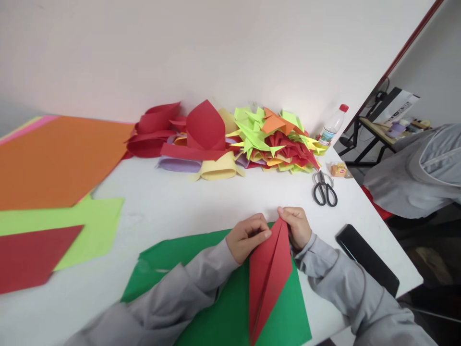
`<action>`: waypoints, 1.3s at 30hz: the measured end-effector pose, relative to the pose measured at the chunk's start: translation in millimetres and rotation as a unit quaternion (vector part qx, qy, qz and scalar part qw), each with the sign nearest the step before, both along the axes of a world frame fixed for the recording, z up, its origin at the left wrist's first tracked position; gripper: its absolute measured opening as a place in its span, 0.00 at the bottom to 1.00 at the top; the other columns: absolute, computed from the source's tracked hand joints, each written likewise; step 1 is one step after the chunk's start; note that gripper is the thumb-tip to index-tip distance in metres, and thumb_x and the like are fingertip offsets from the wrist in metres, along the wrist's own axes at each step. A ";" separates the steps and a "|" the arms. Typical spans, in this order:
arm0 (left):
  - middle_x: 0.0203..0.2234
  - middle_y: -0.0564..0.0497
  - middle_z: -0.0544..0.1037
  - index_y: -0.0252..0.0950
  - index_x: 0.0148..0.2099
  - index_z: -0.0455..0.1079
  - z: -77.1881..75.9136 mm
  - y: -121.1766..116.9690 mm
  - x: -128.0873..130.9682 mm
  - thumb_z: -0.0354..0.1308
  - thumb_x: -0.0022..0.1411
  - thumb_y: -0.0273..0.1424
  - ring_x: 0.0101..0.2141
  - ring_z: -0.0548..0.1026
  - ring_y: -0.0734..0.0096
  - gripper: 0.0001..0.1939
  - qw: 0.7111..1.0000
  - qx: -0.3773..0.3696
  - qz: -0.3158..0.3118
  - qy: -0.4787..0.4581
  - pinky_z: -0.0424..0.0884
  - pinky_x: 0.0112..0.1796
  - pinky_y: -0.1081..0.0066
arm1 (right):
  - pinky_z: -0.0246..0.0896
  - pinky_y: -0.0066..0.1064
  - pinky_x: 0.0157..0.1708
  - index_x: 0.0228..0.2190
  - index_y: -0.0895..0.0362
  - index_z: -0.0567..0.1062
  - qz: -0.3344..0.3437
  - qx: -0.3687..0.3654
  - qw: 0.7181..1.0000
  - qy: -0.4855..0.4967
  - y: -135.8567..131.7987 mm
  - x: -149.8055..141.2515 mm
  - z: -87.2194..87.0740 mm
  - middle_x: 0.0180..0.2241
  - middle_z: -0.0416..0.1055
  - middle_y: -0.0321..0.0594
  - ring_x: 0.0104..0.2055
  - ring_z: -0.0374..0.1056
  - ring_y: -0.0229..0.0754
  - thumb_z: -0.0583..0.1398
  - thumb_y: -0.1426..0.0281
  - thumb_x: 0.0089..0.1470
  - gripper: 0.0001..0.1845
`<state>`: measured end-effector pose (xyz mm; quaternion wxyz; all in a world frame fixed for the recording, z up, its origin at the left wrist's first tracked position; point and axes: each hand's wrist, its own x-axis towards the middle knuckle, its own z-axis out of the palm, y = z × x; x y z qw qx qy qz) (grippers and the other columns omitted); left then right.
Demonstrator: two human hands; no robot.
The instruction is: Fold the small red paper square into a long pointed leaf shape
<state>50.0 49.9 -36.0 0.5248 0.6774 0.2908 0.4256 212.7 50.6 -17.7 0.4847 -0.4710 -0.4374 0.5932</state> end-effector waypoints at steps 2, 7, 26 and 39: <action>0.22 0.54 0.63 0.33 0.23 0.65 -0.9 -0.2 0.0 0.53 0.60 0.43 0.24 0.62 0.74 0.20 1.000 0.002 -0.002 -0.005 0.58 0.27 0.71 | 0.31 0.25 0.14 0.10 0.56 0.58 -0.022 -0.014 0.999 0.020 1.7 0.3 3.5 0.08 0.50 0.25 0.12 0.41 0.27 0.65 0.53 0.42 0.28; 0.23 0.55 0.62 0.33 0.23 0.64 -4.4 -0.7 0.0 0.53 0.59 0.47 0.20 0.59 0.79 0.22 0.999 -0.037 -0.021 -0.002 0.55 0.21 0.74 | 0.36 0.25 0.14 0.11 0.56 0.57 -0.092 -0.031 0.994 0.060 8.4 2.1 14.8 0.09 0.51 0.25 0.13 0.43 0.27 0.68 0.54 0.34 0.28; 0.19 0.56 0.55 0.39 0.22 0.48 -3.6 -2.1 4.1 0.37 0.66 0.47 0.23 0.58 0.72 0.24 0.991 0.087 0.024 0.103 0.56 0.27 0.69 | 0.34 0.27 0.13 0.12 0.55 0.58 -0.101 -0.048 0.992 0.066 11.0 3.3 13.5 0.08 0.51 0.25 0.12 0.42 0.28 0.67 0.52 0.35 0.27; 0.22 0.55 0.62 0.35 0.23 0.59 6.7 -8.4 -3.5 0.56 0.56 0.47 0.25 0.60 0.74 0.22 0.998 0.014 -0.038 0.054 0.59 0.28 0.71 | 0.40 0.24 0.14 0.16 0.59 0.69 0.098 0.057 0.993 -0.037 3.0 12.0 -5.0 0.10 0.59 0.29 0.13 0.50 0.30 0.61 0.48 0.47 0.27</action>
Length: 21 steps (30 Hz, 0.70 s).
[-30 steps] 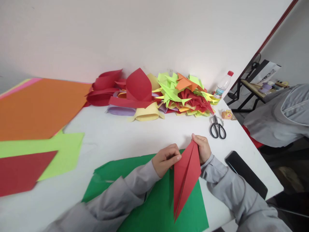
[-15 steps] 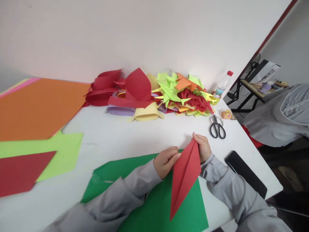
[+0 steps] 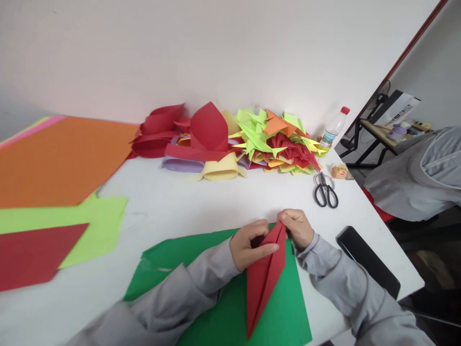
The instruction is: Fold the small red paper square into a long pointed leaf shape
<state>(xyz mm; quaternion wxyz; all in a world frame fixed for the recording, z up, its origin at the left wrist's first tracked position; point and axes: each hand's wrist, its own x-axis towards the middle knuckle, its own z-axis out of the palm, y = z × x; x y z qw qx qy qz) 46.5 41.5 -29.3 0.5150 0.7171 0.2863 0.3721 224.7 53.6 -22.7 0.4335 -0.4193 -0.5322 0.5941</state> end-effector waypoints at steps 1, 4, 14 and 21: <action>0.23 0.54 0.63 0.35 0.23 0.60 -0.5 -0.1 -0.1 0.57 0.55 0.47 0.25 0.61 0.73 0.21 1.000 -0.003 -0.005 -0.002 0.60 0.28 0.71 | 0.41 0.24 0.15 0.16 0.59 0.69 0.006 0.008 1.000 -0.007 -0.7 -0.3 0.6 0.10 0.60 0.30 0.13 0.52 0.30 0.61 0.48 0.47 0.26; 0.24 0.53 0.66 0.34 0.24 0.64 -1.4 0.2 -0.6 0.57 0.55 0.48 0.26 0.63 0.72 0.21 0.999 -0.022 -0.029 -0.014 0.61 0.28 0.71 | 0.43 0.24 0.15 0.16 0.58 0.69 0.013 0.028 0.999 -0.027 -1.7 -1.5 4.9 0.11 0.61 0.30 0.14 0.52 0.31 0.60 0.48 0.47 0.26; 0.28 0.49 0.74 0.32 0.30 0.75 -10.0 1.9 7.4 0.58 0.57 0.42 0.28 0.70 0.70 0.17 0.998 -0.052 -0.015 -0.042 0.67 0.31 0.70 | 0.40 0.25 0.15 0.10 0.57 0.62 0.072 0.044 0.991 -0.100 -6.6 -8.0 10.4 0.09 0.55 0.29 0.13 0.48 0.29 0.57 0.45 0.48 0.32; 0.26 0.48 0.73 0.31 0.29 0.74 -0.6 6.3 2.0 0.59 0.56 0.42 0.29 0.70 0.69 0.17 0.989 -0.117 0.028 -0.086 0.67 0.32 0.69 | 0.45 0.24 0.17 0.15 0.58 0.65 0.095 0.041 0.992 -0.078 -5.7 -3.2 10.3 0.11 0.58 0.29 0.15 0.52 0.30 0.58 0.50 0.50 0.27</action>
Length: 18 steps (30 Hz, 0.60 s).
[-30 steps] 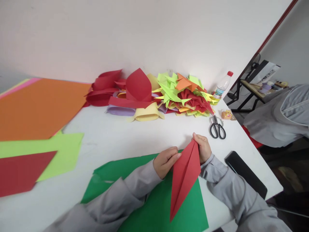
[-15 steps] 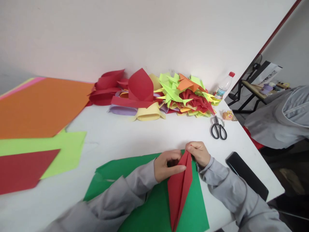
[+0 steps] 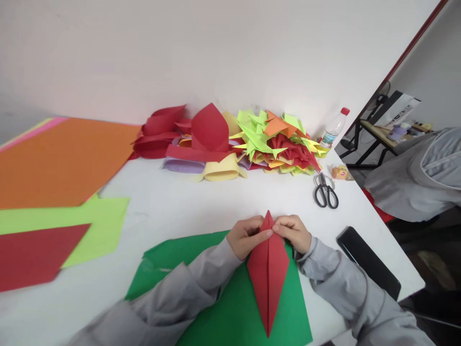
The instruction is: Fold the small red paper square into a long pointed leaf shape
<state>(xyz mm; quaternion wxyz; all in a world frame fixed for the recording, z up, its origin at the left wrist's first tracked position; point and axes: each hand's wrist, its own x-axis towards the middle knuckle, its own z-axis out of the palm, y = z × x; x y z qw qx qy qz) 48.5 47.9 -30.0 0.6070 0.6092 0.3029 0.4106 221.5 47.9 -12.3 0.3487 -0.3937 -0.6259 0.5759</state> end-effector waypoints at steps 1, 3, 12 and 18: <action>0.25 0.49 0.72 0.31 0.28 0.73 1.0 0.5 -0.4 0.60 0.55 0.43 0.28 0.69 0.69 0.17 1.000 -0.011 0.011 -0.007 0.66 0.31 0.69 | 0.45 0.24 0.17 0.15 0.58 0.65 0.002 0.003 1.000 -0.005 -0.1 0.1 -0.1 0.11 0.58 0.29 0.14 0.51 0.29 0.58 0.51 0.50 0.26; 0.23 0.51 0.71 0.31 0.25 0.71 2.4 1.6 -0.6 0.61 0.54 0.44 0.27 0.68 0.71 0.19 0.999 -0.022 0.032 -0.022 0.64 0.29 0.70 | 0.44 0.23 0.16 0.16 0.58 0.65 0.008 0.009 1.000 -0.015 -0.3 -0.1 -0.3 0.11 0.58 0.29 0.14 0.50 0.29 0.57 0.51 0.51 0.26; 0.20 0.54 0.66 0.33 0.20 0.64 -2.4 6.8 -2.7 0.58 0.57 0.43 0.22 0.64 0.77 0.22 0.997 -0.013 0.076 -0.008 0.61 0.23 0.74 | 0.38 0.24 0.16 0.14 0.57 0.61 0.018 0.058 0.996 -0.065 -0.6 -2.4 -1.9 0.12 0.50 0.27 0.16 0.44 0.28 0.59 0.58 0.48 0.21; 0.22 0.54 0.68 0.32 0.20 0.66 -4.0 7.1 -3.0 0.58 0.56 0.45 0.17 0.65 0.80 0.23 0.997 -0.044 0.062 -0.008 0.62 0.17 0.76 | 0.38 0.23 0.15 0.14 0.57 0.61 0.021 0.041 0.996 -0.071 0.0 -2.2 -2.0 0.12 0.51 0.27 0.15 0.44 0.27 0.60 0.61 0.46 0.19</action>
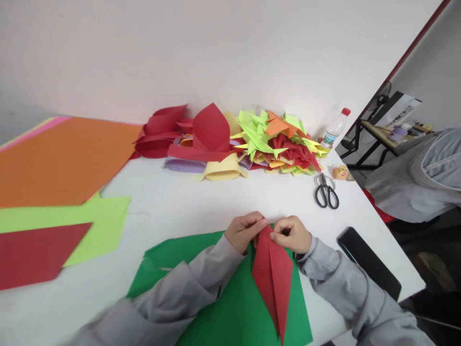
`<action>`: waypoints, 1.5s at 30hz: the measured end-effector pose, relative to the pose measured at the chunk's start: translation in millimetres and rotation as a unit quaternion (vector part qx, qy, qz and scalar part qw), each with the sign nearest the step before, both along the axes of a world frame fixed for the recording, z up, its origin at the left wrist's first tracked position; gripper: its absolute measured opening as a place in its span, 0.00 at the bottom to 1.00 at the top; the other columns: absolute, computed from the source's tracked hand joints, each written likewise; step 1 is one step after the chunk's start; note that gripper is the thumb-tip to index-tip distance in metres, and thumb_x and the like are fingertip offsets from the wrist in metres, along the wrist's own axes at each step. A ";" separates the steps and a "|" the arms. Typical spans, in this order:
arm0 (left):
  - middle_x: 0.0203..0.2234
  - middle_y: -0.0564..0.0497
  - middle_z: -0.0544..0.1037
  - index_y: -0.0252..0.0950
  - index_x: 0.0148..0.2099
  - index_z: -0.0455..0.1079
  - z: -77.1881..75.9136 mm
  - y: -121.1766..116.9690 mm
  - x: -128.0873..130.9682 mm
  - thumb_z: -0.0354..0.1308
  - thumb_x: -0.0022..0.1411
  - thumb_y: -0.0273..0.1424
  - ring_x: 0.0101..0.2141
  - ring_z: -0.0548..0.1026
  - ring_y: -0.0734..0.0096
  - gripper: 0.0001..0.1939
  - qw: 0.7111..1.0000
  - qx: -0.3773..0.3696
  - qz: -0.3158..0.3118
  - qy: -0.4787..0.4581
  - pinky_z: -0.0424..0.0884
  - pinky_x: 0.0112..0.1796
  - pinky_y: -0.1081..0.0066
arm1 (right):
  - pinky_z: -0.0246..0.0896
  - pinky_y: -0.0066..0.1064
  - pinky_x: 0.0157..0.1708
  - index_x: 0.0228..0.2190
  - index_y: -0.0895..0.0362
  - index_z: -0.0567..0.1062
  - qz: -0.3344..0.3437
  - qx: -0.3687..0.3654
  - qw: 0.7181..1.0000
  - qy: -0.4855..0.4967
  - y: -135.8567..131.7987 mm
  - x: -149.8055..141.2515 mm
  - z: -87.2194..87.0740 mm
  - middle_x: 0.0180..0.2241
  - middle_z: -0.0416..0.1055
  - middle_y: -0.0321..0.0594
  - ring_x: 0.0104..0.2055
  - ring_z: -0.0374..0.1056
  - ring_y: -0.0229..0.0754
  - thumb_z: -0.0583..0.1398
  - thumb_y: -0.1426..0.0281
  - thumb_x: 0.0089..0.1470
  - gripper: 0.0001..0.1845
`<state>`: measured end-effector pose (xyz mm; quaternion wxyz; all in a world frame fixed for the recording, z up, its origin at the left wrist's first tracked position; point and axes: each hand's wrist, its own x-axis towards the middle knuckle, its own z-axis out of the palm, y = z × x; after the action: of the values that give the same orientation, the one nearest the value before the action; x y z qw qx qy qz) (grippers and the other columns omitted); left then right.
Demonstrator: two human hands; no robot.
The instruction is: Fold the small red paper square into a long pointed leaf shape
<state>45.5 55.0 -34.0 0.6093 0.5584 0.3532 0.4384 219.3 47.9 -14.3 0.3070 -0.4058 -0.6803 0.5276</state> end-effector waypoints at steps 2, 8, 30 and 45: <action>0.23 0.54 0.68 0.32 0.21 0.67 -0.8 0.0 0.1 0.58 0.56 0.46 0.16 0.66 0.80 0.23 1.000 -0.006 0.004 0.003 0.62 0.16 0.77 | 0.38 0.23 0.15 0.14 0.57 0.60 0.000 -0.006 1.000 -0.002 0.0 0.1 -0.2 0.12 0.51 0.27 0.15 0.44 0.27 0.60 0.61 0.45 0.19; 0.25 0.53 0.69 0.32 0.22 0.68 -0.9 -1.2 -0.6 0.56 0.58 0.44 0.16 0.66 0.80 0.21 1.000 0.001 0.012 0.015 0.62 0.17 0.76 | 0.38 0.23 0.15 0.14 0.57 0.60 0.011 -0.011 1.000 -0.003 -0.3 -0.6 0.2 0.12 0.51 0.27 0.16 0.43 0.27 0.60 0.56 0.46 0.22; 0.25 0.53 0.68 0.31 0.23 0.71 -0.4 -2.5 -0.6 0.60 0.54 0.45 0.15 0.67 0.80 0.20 1.000 -0.019 0.003 -0.007 0.63 0.16 0.76 | 0.43 0.25 0.19 0.16 0.57 0.61 0.042 -0.001 0.999 -0.001 -0.9 -3.3 0.1 0.14 0.50 0.28 0.19 0.46 0.30 0.54 0.50 0.53 0.26; 0.21 0.53 0.68 0.32 0.22 0.70 3.2 -1.0 -0.2 0.63 0.52 0.41 0.19 0.66 0.79 0.17 1.000 0.019 0.009 0.001 0.64 0.19 0.77 | 0.41 0.25 0.19 0.16 0.57 0.59 0.044 0.019 0.999 -0.005 -0.9 -4.1 0.0 0.15 0.48 0.27 0.19 0.44 0.29 0.54 0.50 0.53 0.27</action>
<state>45.3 54.0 -30.8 0.5943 0.5673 0.3500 0.4500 215.1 47.0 -14.3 0.2875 -0.3722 -0.7088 0.5258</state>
